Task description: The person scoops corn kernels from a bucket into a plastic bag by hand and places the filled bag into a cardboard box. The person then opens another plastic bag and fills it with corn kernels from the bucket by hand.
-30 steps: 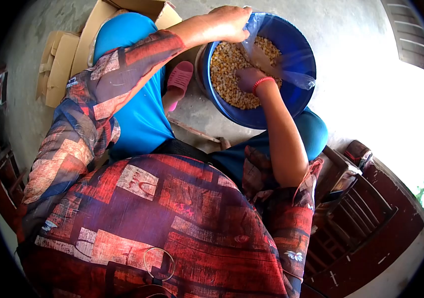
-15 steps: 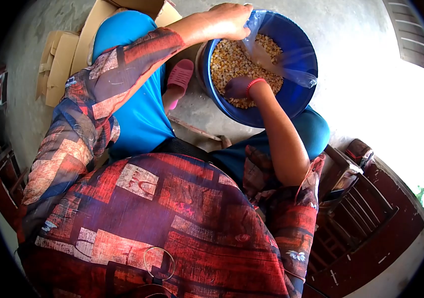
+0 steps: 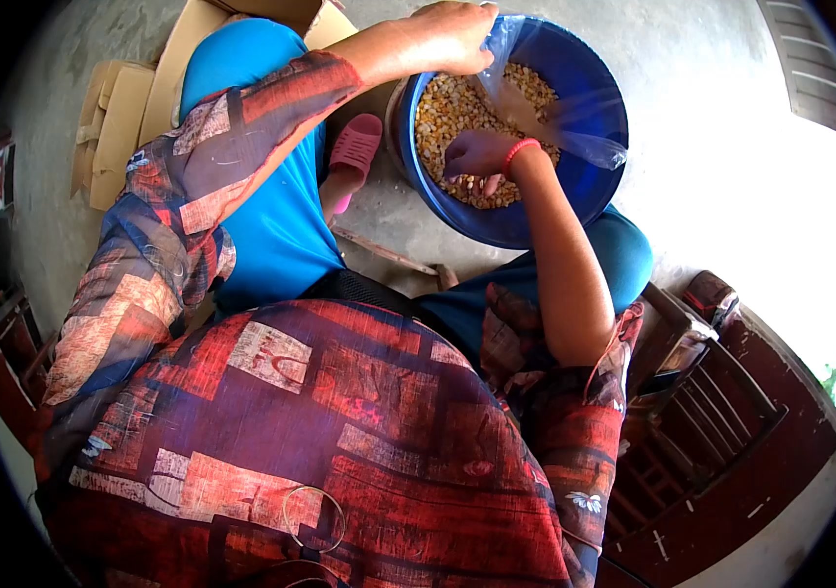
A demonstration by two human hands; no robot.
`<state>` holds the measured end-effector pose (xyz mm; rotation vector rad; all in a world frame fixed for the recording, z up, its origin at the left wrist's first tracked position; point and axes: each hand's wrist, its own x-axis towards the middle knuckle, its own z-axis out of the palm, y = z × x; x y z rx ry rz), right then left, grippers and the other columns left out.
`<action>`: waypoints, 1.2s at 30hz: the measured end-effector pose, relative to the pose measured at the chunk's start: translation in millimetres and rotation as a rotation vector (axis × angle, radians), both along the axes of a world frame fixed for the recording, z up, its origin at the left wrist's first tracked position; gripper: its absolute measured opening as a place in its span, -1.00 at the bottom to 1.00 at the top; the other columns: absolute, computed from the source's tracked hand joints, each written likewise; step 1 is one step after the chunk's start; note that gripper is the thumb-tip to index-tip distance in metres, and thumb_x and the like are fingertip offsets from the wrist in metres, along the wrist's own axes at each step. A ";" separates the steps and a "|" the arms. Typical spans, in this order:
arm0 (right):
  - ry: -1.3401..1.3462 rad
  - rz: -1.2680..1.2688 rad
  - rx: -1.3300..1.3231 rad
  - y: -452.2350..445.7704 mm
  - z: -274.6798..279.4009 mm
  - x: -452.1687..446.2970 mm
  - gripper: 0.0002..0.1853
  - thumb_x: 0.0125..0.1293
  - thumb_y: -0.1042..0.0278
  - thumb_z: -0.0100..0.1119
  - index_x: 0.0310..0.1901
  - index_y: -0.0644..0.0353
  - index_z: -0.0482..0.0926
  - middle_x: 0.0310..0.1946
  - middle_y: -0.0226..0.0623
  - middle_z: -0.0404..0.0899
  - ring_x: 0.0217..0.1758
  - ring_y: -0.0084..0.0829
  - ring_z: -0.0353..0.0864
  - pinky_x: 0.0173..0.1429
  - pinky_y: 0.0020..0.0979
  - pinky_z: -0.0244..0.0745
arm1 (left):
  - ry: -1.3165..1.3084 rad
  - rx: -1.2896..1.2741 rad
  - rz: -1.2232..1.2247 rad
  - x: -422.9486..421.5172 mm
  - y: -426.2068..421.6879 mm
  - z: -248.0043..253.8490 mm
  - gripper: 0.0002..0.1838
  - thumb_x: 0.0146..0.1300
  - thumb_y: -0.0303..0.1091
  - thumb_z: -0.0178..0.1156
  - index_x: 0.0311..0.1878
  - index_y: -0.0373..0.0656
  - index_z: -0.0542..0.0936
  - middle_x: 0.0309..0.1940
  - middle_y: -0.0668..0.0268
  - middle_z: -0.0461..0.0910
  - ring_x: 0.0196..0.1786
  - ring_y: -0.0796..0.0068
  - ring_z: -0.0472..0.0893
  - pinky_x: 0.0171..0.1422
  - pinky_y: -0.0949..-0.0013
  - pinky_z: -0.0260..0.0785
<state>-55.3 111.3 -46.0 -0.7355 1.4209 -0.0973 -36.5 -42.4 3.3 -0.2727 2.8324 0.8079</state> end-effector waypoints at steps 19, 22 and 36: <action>0.275 -1.000 -0.571 27.1 56.5 -71.1 -0.79 0.30 0.29 -0.02 -0.19 0.19 0.55 -0.31 -0.45 0.55 -0.24 -0.63 0.49 -0.20 -0.57 0.44 | -0.019 0.003 -0.008 -0.4 -0.7 0.4 -0.64 -0.08 -0.39 0.11 -0.15 -0.32 0.51 -0.26 0.01 0.59 -0.18 0.15 0.61 -0.12 0.20 0.46; 0.349 -0.900 -0.645 30.0 40.7 -79.7 -0.80 0.25 0.33 0.03 -0.19 0.21 0.58 -0.32 -0.42 0.57 -0.24 -0.64 0.51 -0.13 -0.57 0.42 | -0.019 -0.009 0.015 -0.6 1.0 1.8 -0.63 -0.08 -0.38 0.12 -0.14 -0.31 0.52 -0.24 0.01 0.59 -0.16 0.14 0.61 -0.10 0.19 0.46; 0.096 -0.285 -0.322 1.2 13.9 -22.2 -0.74 0.24 0.24 0.00 -0.16 0.17 0.57 -0.33 -0.29 0.59 -0.24 -0.48 0.55 -0.23 -0.48 0.51 | 0.003 0.004 -0.037 -1.8 -2.0 -2.5 -0.66 -0.11 -0.38 0.14 -0.20 -0.33 0.54 -0.29 0.02 0.60 -0.20 0.14 0.61 -0.14 0.20 0.46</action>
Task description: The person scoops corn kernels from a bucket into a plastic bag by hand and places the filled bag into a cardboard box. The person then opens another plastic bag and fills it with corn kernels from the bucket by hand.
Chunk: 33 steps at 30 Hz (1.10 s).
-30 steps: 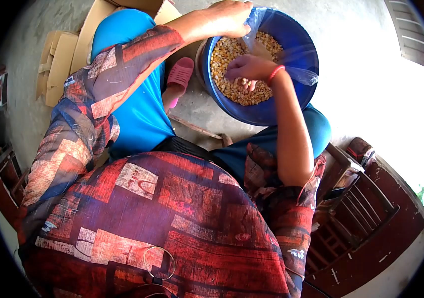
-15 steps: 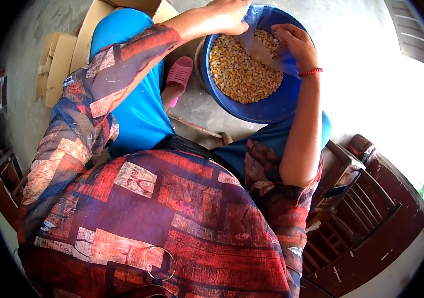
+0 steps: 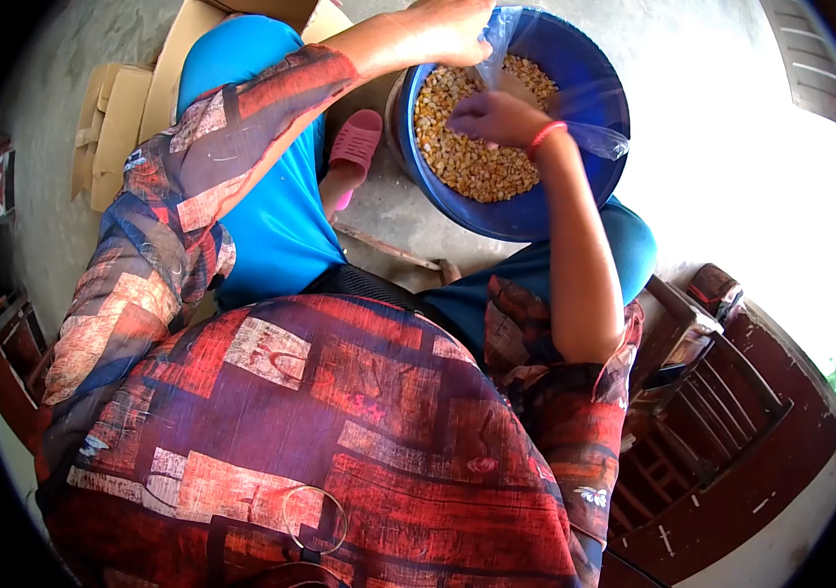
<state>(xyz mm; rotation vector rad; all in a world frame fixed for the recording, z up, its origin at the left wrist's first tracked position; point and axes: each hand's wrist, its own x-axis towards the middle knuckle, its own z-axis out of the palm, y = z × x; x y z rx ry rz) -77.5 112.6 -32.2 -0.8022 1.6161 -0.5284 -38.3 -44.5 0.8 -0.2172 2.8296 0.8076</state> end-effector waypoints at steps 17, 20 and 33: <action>0.278 0.506 0.167 15.1 -70.2 29.2 -0.66 0.18 0.10 0.00 -0.16 0.16 0.56 -0.33 -0.14 0.59 -0.28 -0.24 0.57 -0.13 -0.27 0.40 | -0.042 -0.031 0.003 -0.5 0.3 2.7 -0.62 -0.07 -0.37 0.13 -0.13 -0.30 0.52 -0.24 0.06 0.60 -0.18 0.16 0.61 -0.11 0.19 0.46; 0.237 0.370 0.219 1.5 -34.8 21.9 -0.74 0.18 0.19 -0.02 -0.24 0.18 0.55 -0.48 -0.25 0.55 -0.46 -0.39 0.52 -0.33 -0.35 0.43 | -0.030 -0.022 0.019 2.5 1.1 7.0 -0.62 -0.07 -0.37 0.13 -0.11 -0.30 0.52 -0.22 0.06 0.60 -0.17 0.16 0.61 -0.11 0.19 0.46; -0.265 -0.020 0.084 -7.0 29.8 -3.4 -0.74 0.27 0.23 -0.02 -0.33 0.28 0.51 -0.48 -0.38 0.49 -0.47 -0.60 0.50 -0.43 -0.60 0.48 | -0.006 0.039 0.095 2.6 -1.4 11.5 -0.60 -0.09 -0.42 0.13 -0.11 -0.38 0.47 -0.28 -0.13 0.56 -0.16 0.01 0.59 -0.15 0.14 0.47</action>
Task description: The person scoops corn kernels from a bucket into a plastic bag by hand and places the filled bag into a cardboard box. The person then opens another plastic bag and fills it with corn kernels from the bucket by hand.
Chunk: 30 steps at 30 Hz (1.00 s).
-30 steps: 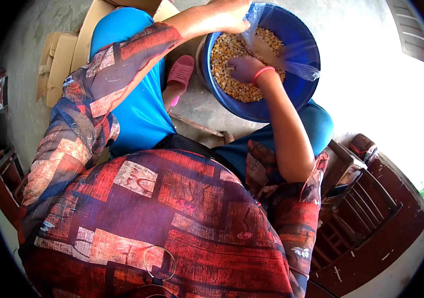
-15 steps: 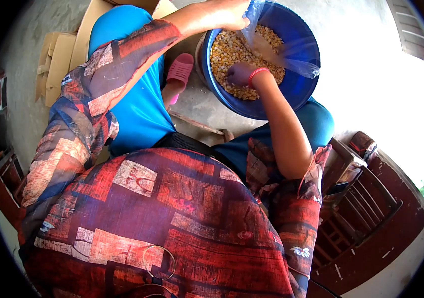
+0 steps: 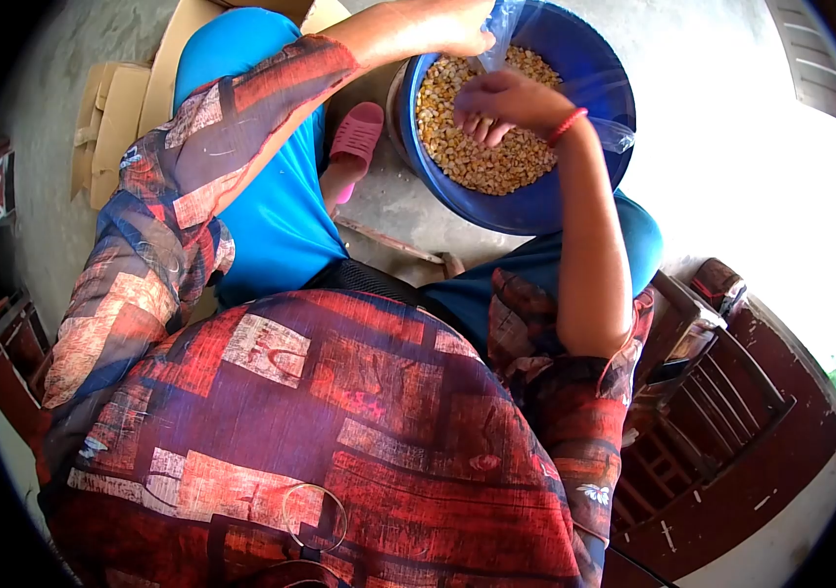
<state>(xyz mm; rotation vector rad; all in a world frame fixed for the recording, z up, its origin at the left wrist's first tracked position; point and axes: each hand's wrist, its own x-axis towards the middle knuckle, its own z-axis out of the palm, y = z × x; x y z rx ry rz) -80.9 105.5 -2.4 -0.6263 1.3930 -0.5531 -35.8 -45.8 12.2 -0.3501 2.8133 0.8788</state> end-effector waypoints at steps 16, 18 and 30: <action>0.411 -0.566 -0.325 35.2 -20.6 -60.3 -0.76 0.29 0.34 -0.01 -0.09 0.21 0.55 -0.21 -0.42 0.55 -0.12 -0.62 0.49 0.00 -0.56 0.38 | -0.056 0.005 -0.015 2.3 0.5 8.0 -0.53 -0.08 -0.40 0.11 -0.03 -0.40 0.43 -0.21 -0.14 0.54 -0.08 0.03 0.56 -0.04 0.16 0.44; 0.622 -0.467 -0.352 34.6 -25.8 -60.2 -0.76 0.28 0.34 0.01 -0.09 0.20 0.55 -0.22 -0.44 0.56 -0.12 -0.65 0.48 0.00 -0.58 0.35 | -0.049 0.002 -0.011 2.2 0.3 7.2 -0.53 -0.08 -0.40 0.11 -0.04 -0.40 0.43 -0.20 -0.14 0.54 -0.08 0.03 0.56 -0.03 0.16 0.44; 0.374 0.073 -0.051 5.0 -23.8 0.0 -0.71 0.20 0.23 0.06 -0.11 0.18 0.55 -0.29 -0.26 0.60 -0.24 -0.46 0.58 -0.13 -0.46 0.49 | -0.022 -0.013 -0.030 1.6 0.8 3.2 -0.57 -0.08 -0.41 0.12 -0.08 -0.39 0.45 -0.24 -0.14 0.55 -0.12 0.03 0.57 -0.07 0.16 0.45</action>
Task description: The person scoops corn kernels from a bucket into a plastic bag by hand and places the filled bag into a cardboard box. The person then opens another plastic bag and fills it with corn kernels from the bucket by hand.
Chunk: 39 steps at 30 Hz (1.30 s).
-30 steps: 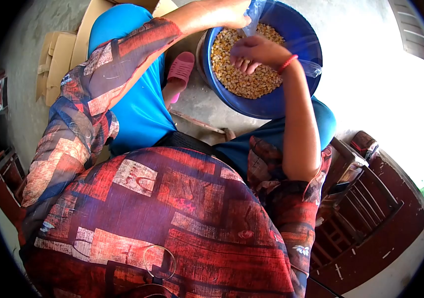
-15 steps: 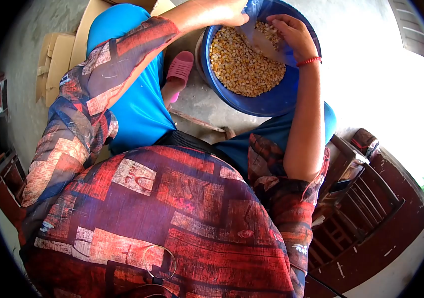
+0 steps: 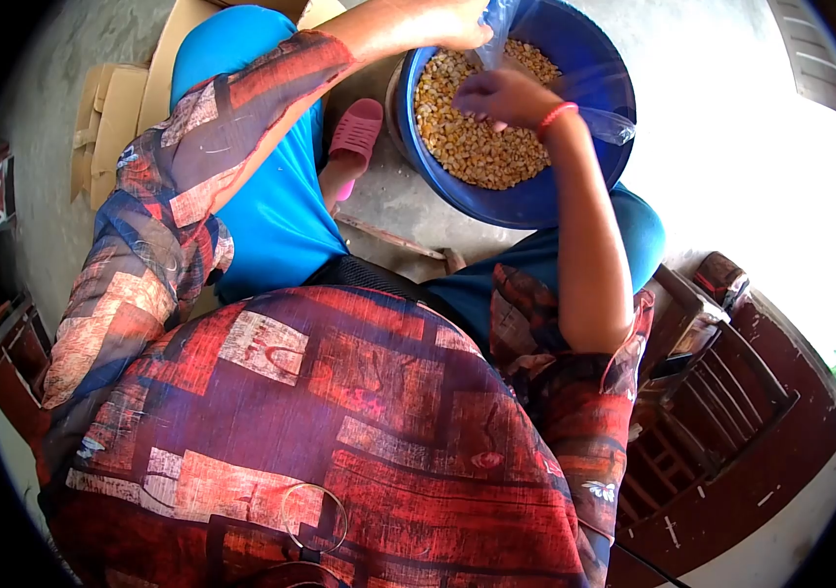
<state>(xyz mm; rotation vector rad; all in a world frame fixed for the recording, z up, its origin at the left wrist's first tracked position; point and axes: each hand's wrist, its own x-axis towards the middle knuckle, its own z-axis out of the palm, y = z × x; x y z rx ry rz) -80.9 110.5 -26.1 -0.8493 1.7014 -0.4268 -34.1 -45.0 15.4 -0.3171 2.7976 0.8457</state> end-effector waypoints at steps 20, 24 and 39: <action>-0.098 0.252 0.364 2.7 -36.4 36.8 -0.61 0.16 0.14 -0.01 -0.04 0.19 0.50 -0.33 -0.31 0.57 -0.43 -0.42 0.56 -0.55 -0.47 0.46 | -0.028 0.006 0.003 -0.6 0.0 3.4 -0.64 -0.08 -0.42 0.11 -0.15 -0.38 0.52 -0.32 -0.13 0.57 -0.17 0.04 0.59 -0.14 0.15 0.46; -0.301 0.150 0.317 -5.7 -27.5 22.9 -0.75 0.11 0.22 -0.01 -0.34 0.26 0.51 -0.59 -0.35 0.46 -0.67 -0.53 0.43 -0.64 -0.50 0.41 | 0.032 0.001 -0.005 -0.6 -0.9 -2.8 -0.63 -0.07 -0.41 0.11 -0.15 -0.40 0.51 -0.32 -0.13 0.56 -0.17 0.03 0.59 -0.14 0.15 0.46; -0.266 -0.137 -0.080 -0.4 32.5 -6.5 -0.75 0.25 0.24 -0.01 -0.33 0.28 0.51 -0.49 -0.36 0.52 -0.46 -0.60 0.51 -0.41 -0.59 0.48 | 0.021 0.002 -0.002 0.7 -1.4 2.8 -0.61 -0.08 -0.41 0.09 -0.13 -0.42 0.49 -0.29 -0.16 0.55 -0.14 0.00 0.58 -0.10 0.15 0.44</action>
